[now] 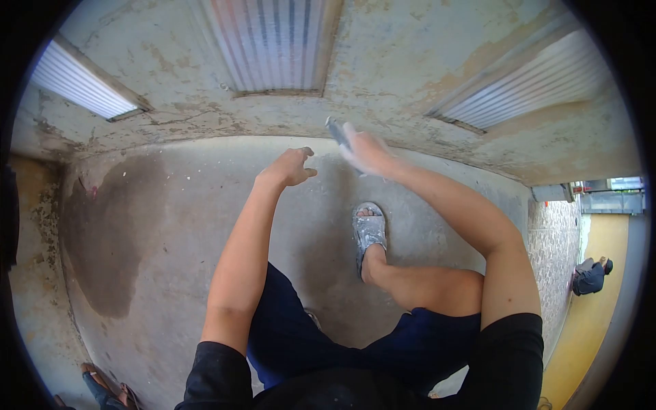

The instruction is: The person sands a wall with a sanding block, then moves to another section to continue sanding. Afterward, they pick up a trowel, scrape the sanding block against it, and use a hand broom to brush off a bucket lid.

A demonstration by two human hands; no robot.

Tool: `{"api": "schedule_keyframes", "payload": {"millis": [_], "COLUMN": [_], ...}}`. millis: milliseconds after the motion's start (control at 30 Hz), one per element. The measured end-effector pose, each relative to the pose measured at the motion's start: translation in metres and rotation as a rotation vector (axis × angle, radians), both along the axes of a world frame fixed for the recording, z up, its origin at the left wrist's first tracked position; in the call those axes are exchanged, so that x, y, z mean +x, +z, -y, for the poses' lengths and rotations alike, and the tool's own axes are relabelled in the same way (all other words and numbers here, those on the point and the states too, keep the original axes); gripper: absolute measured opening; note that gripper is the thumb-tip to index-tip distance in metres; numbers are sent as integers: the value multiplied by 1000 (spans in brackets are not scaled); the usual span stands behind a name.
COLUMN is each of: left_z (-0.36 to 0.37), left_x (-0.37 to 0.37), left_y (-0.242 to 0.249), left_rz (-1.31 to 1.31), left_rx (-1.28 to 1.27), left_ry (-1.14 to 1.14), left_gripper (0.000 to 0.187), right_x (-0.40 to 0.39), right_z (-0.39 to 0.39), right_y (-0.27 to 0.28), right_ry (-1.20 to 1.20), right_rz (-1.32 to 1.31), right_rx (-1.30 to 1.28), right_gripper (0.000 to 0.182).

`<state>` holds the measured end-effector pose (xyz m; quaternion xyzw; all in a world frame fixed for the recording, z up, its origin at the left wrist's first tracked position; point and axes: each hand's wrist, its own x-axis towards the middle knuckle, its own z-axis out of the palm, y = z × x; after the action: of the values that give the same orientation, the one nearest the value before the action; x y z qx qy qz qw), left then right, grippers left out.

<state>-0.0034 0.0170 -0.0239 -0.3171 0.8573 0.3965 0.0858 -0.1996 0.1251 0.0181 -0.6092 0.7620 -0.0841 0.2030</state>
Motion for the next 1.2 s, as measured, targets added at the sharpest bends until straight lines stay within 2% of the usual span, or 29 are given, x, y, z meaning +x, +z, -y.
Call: {"api": "schedule_keyframes", "payload": {"millis": [100,167,233,300,333,367,400,533,600,667,733,767,833,900,933,1000,1067,1133,1200], "left_z": [15,32,47,59,68,71,72,45,7,-29,-56,-67,-89,-104,-111,-121,-131,-143,-151], "left_x": [22,35,50,73,83,96,107,160,191,214,227,228,229,231,231,231,234,235,237], "left_y": [-13,-14,-6,1,-5,-12,-15,-41,-60,-61,-72,-76,-84,-118,-133,-153,-151,-154,-159], "left_rz": [89,39,23,-95,-131,-125,-147,-239,-255,-163,-63,-74,69,121,186,263,411,445,486], "left_rx": [-26,16,17,51,111,110,62,-101,-410,-481,-374,-384,-407,-446,-468,-417,-240,-250,-259], "left_ry": [2,159,211,447,533,548,585,627,577,508,534,553,621,667,692,755,789,792,793], "left_gripper": [58,59,59,57,53,53,50,39,36,40,49,49,51,51,51,52,56,57,58], "right_x": [-5,3,6,12,23,33,41,49,56,67,78,83,96,112,114,120,140,159,169], "right_z": [6,5,1,-4,-3,-6,-5,-5,0,10,19,26,39,54,59,70,75,76,75], "right_y": [1,-1,-12,-30,-19,-7,2,-10,-7,7,20,27,45,76,76,64,76,79,60], "right_ry": [29,19,12,95,108,16,-77,22,76,67,57,63,86,135,153,369,363,349,392], "right_rz": [-49,-14,21,46,53,179,299,251,219,264,296,325,342,271,258,23,36,58,40], "right_rx": [-102,-54,-11,-34,-35,139,315,320,375,392,412,379,334,393,379,232,288,363,376], "right_gripper": [35,36,36,34,34,34,33,32,32,32,32,33,33,41,41,47,49,52,52]}}
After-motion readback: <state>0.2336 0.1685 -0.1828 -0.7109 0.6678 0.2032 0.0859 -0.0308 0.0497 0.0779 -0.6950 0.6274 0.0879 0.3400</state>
